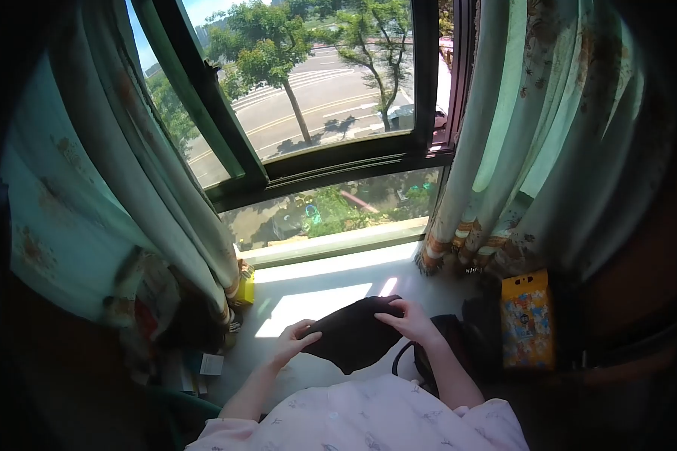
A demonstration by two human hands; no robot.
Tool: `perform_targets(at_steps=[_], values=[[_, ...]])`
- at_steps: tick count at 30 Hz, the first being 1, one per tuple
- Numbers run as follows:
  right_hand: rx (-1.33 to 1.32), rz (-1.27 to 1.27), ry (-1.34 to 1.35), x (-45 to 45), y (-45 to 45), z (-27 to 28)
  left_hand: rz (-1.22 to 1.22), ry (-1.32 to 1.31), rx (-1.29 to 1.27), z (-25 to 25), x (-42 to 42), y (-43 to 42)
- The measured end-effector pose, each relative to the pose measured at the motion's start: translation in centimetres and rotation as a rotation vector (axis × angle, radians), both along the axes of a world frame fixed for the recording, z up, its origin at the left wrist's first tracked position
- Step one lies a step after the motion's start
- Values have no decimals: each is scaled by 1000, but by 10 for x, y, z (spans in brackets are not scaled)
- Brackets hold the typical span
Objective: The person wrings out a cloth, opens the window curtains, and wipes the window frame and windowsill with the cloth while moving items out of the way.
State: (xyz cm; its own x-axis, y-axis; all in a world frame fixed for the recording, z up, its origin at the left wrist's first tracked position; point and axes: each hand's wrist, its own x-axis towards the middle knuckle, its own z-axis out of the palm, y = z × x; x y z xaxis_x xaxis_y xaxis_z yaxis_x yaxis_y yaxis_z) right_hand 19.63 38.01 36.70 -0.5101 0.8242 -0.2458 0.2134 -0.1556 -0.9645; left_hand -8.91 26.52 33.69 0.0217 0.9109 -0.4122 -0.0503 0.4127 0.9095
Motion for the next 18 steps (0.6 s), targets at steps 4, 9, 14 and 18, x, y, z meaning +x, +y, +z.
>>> perform_targets(at_steps=[4,9,14,18], values=[[67,-41,-260,8,-12,-39,137,426,122,-13,-19,-26],[160,-79,-232,0,-34,-78,261,257,-27,-25,-13,-63],[-56,-123,112,-7,-33,-82,529,-41,20,-66,-29,-83],[-461,-354,599,-15,-27,-41,813,-244,241,-53,-43,-76]])
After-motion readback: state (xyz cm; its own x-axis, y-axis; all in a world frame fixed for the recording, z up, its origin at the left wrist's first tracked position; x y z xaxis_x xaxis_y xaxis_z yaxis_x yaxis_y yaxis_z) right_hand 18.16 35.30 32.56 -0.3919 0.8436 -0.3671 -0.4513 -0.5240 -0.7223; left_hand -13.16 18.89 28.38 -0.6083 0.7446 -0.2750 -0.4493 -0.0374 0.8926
